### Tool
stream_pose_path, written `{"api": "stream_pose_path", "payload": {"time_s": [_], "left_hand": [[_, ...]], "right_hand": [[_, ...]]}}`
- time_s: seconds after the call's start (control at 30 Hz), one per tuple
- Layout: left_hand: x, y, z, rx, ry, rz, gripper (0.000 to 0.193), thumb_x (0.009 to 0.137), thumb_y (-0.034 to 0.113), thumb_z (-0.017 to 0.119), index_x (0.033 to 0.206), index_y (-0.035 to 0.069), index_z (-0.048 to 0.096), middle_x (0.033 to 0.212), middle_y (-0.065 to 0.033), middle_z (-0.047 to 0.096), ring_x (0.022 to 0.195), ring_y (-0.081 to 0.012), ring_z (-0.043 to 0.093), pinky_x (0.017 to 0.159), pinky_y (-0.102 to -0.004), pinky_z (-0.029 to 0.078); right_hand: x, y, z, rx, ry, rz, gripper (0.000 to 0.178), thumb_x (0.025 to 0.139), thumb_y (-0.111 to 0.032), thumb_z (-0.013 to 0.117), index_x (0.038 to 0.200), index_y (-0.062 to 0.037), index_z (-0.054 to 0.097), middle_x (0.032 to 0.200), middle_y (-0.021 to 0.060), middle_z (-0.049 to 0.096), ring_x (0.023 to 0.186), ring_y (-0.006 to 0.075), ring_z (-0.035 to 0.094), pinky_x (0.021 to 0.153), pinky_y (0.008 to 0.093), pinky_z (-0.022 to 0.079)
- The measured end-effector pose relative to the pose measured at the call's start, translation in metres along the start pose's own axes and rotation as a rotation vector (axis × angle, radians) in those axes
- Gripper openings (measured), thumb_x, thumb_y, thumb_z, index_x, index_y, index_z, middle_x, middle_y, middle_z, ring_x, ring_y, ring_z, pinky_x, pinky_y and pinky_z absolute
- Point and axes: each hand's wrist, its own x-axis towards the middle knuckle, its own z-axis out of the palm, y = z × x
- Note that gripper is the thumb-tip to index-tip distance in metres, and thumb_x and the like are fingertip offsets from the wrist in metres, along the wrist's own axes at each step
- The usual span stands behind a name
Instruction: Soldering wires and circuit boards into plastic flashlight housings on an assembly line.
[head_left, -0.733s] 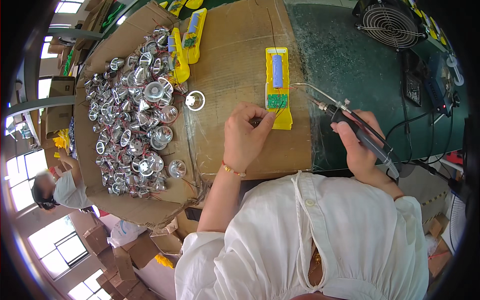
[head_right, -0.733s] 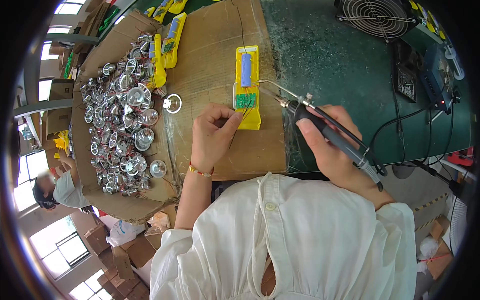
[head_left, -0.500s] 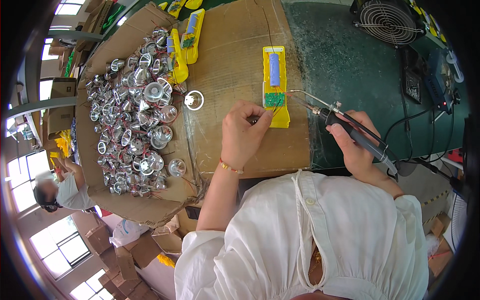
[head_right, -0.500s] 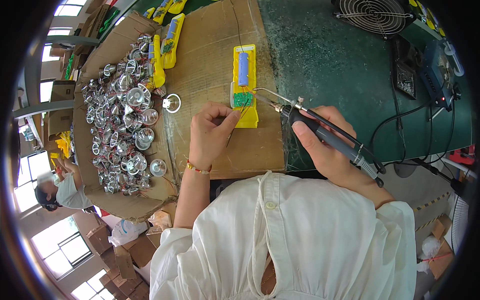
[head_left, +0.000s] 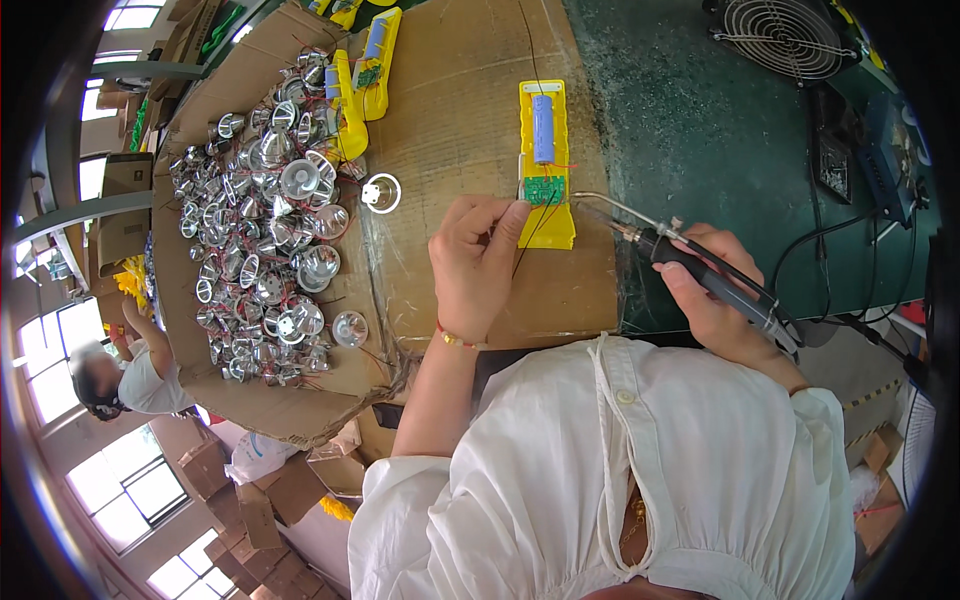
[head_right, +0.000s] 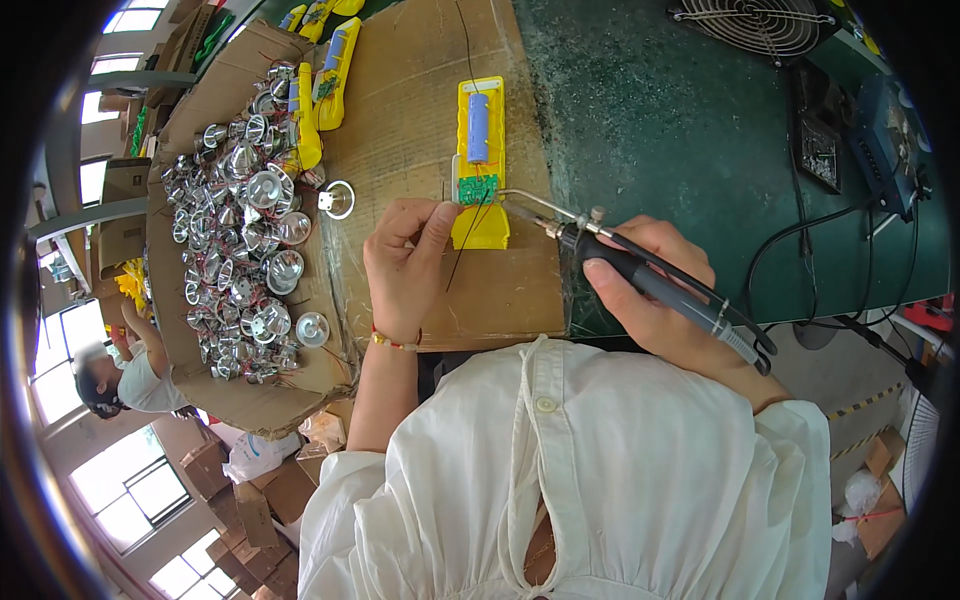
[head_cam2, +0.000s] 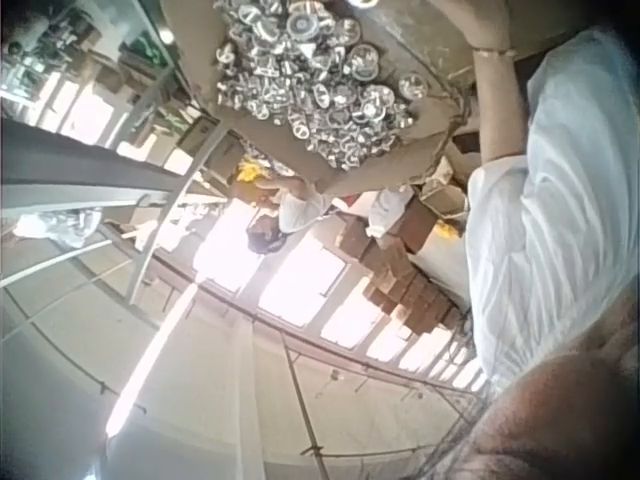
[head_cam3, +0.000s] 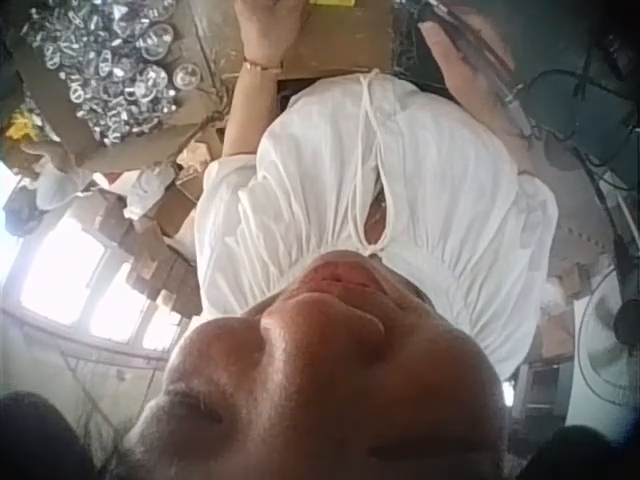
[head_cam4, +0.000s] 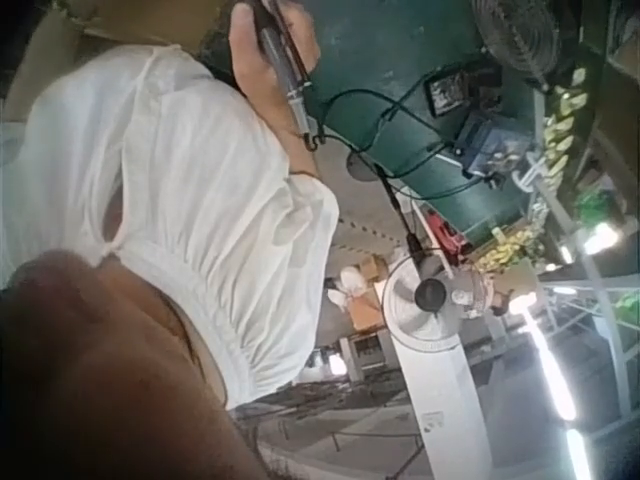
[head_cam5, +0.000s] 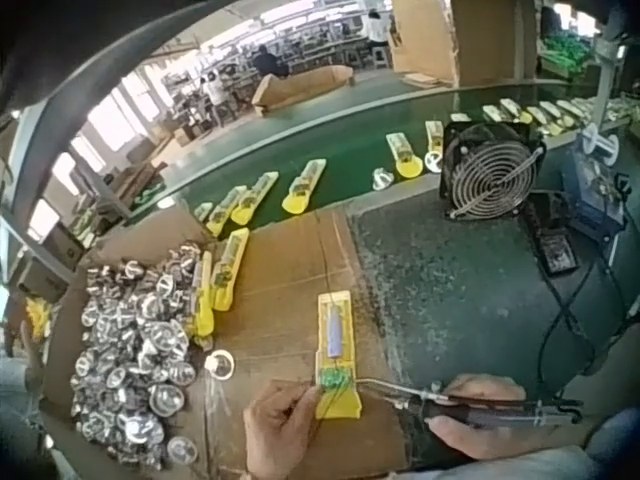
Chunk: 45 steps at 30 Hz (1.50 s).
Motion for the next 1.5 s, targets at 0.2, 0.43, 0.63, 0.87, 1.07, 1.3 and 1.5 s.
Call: {"api": "stream_pose_path", "payload": {"time_s": [0.2, 0.43, 0.63, 0.87, 1.07, 1.3, 1.5], "left_hand": [[0.005, 0.004, -0.001, 0.043, -0.15, 0.025, 0.011, 0.077, 0.012, 0.066, 0.078, 0.001, 0.067, 0.073, -0.0079, 0.057, 0.055, -0.0159, 0.052, 0.051, -0.0274, 0.041], [0.005, 0.004, 0.0, 0.067, -0.147, -0.043, 0.01, 0.076, 0.012, 0.065, 0.076, 0.002, 0.068, 0.074, -0.0083, 0.056, 0.056, -0.0169, 0.052, 0.051, -0.0281, 0.041], [0.006, 0.003, 0.002, 0.058, -0.147, -0.034, 0.01, 0.075, 0.011, 0.065, 0.074, 0.001, 0.067, 0.075, -0.009, 0.056, 0.057, -0.018, 0.053, 0.052, -0.0285, 0.041], [0.008, 0.001, -0.001, 0.071, -0.165, -0.027, 0.01, 0.075, 0.011, 0.065, 0.074, 0.002, 0.067, 0.073, -0.0092, 0.056, 0.059, -0.0187, 0.053, 0.053, -0.0288, 0.041], [0.007, 0.003, -0.001, 0.072, -0.159, -0.053, 0.01, 0.074, 0.011, 0.065, 0.074, 0.001, 0.067, 0.073, -0.0088, 0.056, 0.059, -0.0173, 0.053, 0.053, -0.0286, 0.041], [0.004, 0.013, 0.006, 0.091, -0.115, -0.013, 0.012, 0.071, 0.011, 0.069, 0.071, 0.0, 0.064, 0.071, -0.0081, 0.056, 0.054, -0.0171, 0.054, 0.053, -0.0285, 0.043], [0.005, 0.03, 0.032, 0.889, -0.009, 0.07, 0.044, 0.071, 0.048, 0.063, 0.065, 0.005, 0.055, 0.068, -0.0145, 0.06, 0.06, -0.0344, 0.06, 0.055, -0.0425, 0.046]], "right_hand": [[0.008, 0.011, 0.018, 0.046, 0.112, 0.149, 0.015, 0.078, -0.009, 0.067, 0.086, 0.0005, 0.058, 0.068, 0.0039, 0.059, 0.058, 0.007, 0.053, 0.051, 0.0215, 0.043], [0.013, 0.011, 0.027, 0.155, 0.122, 0.211, 0.014, 0.079, -0.007, 0.066, 0.086, 0.0006, 0.057, 0.069, 0.0033, 0.059, 0.058, 0.0053, 0.052, 0.05, 0.0202, 0.041], [0.016, 0.012, 0.024, 0.185, 0.077, 0.265, 0.013, 0.079, -0.006, 0.065, 0.086, 0.0011, 0.056, 0.072, 0.0041, 0.06, 0.062, 0.0056, 0.053, 0.053, 0.0199, 0.042], [0.015, 0.004, 0.022, 0.337, 0.149, 0.375, 0.016, 0.081, -0.008, 0.063, 0.09, 0.0016, 0.054, 0.077, 0.0078, 0.061, 0.069, 0.0106, 0.059, 0.062, 0.0224, 0.048], [0.006, 0.005, 0.009, 0.216, 0.115, 0.315, 0.019, 0.081, -0.01, 0.063, 0.093, 0.0027, 0.053, 0.082, 0.0086, 0.059, 0.072, 0.0143, 0.061, 0.065, 0.0249, 0.052], [-0.006, 0.016, -0.008, 0.22, 0.206, 0.297, 0.019, 0.079, -0.009, 0.066, 0.092, 0.0018, 0.056, 0.078, 0.0074, 0.062, 0.07, 0.0095, 0.058, 0.061, 0.0213, 0.045], [-0.01, 0.021, -0.019, 0.274, 0.22, 0.344, 0.018, 0.08, -0.009, 0.064, 0.092, 0.0017, 0.055, 0.076, 0.0093, 0.063, 0.069, 0.0108, 0.059, 0.062, 0.0218, 0.046]]}}
